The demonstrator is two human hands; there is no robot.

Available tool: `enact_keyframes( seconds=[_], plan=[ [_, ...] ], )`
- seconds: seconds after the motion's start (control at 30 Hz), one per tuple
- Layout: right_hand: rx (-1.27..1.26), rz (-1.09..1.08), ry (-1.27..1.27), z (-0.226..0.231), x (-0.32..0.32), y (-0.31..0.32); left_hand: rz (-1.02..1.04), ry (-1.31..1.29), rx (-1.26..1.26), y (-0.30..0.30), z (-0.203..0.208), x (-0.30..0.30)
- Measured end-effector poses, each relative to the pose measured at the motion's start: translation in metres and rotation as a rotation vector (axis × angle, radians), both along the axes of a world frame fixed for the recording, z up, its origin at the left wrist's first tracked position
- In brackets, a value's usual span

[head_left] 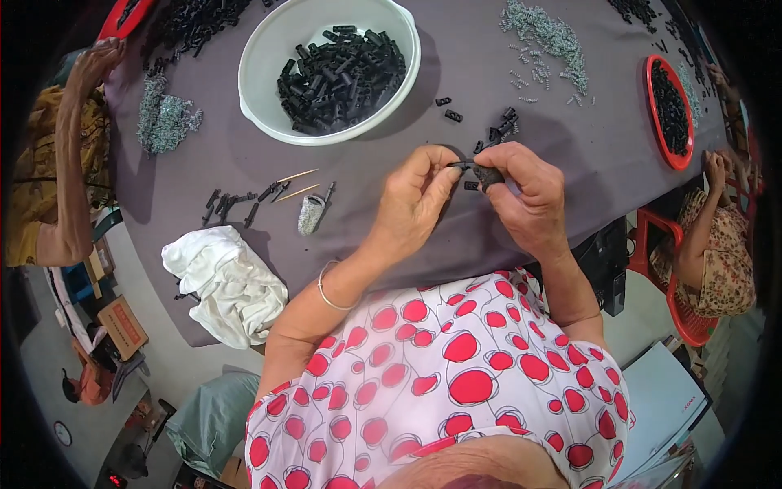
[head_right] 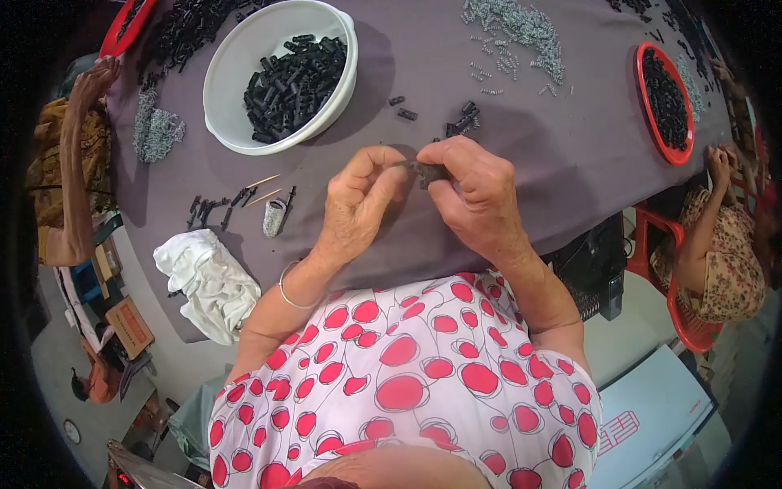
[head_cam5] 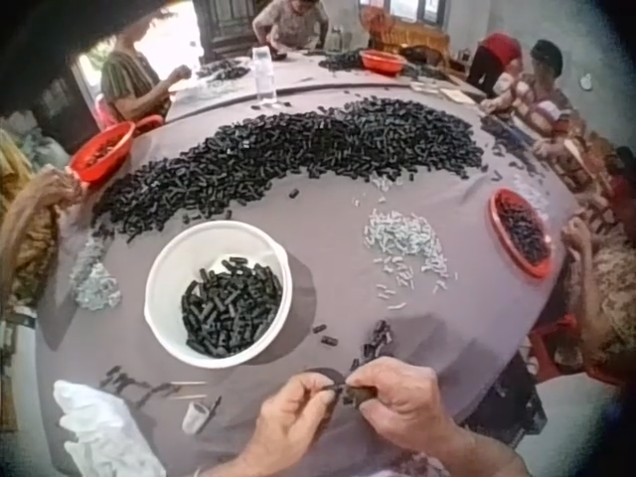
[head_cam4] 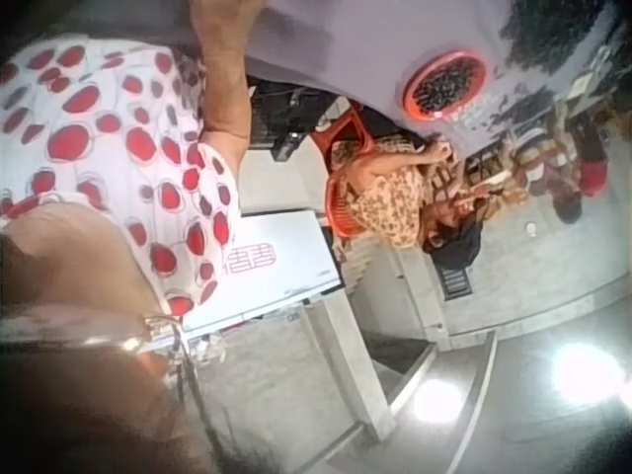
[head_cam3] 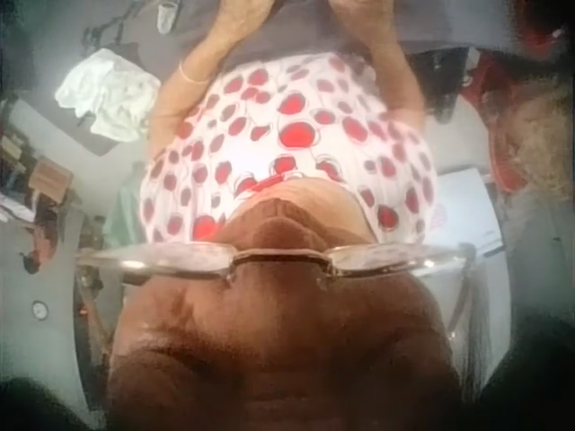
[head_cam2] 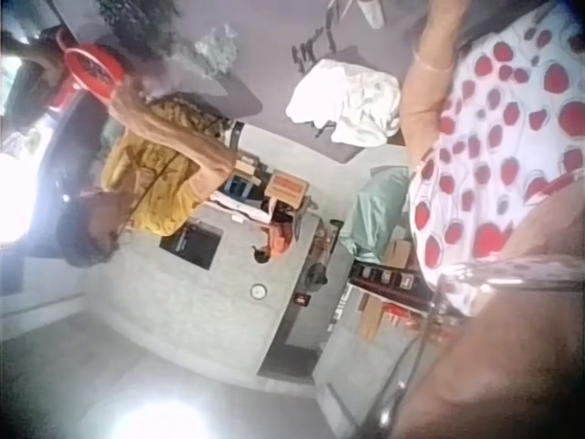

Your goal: Assembling small black plastic components by hand at a workshop table.

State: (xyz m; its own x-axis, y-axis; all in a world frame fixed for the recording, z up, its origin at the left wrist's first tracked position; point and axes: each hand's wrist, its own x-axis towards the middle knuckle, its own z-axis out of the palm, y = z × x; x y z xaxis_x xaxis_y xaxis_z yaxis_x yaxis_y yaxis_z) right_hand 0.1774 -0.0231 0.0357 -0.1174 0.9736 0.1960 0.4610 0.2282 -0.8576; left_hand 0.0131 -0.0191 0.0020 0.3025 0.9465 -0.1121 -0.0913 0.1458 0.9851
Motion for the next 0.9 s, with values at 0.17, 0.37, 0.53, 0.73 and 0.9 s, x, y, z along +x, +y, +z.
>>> enact_keyframes(
  seconds=[0.17,0.37,0.53,0.73,0.9],
  plan=[
    [-0.079,-0.055,0.105,-0.007,-0.004,0.001,0.013,0.033,-0.026,0.002,0.000,-0.002],
    [-0.087,0.047,-0.014,0.000,-0.005,0.011,0.013,0.013,-0.053,0.003,0.000,-0.005],
    [0.032,-0.022,0.062,-0.011,-0.013,0.004,0.055,-0.103,-0.097,0.008,-0.002,-0.004],
    [0.165,0.048,-0.046,-0.012,-0.018,-0.005,-0.066,-0.357,-0.302,0.016,-0.003,-0.017],
    [0.314,0.000,-0.106,-0.026,-0.026,-0.008,-0.121,-0.357,-0.486,0.020,0.012,-0.025]
  ],
)
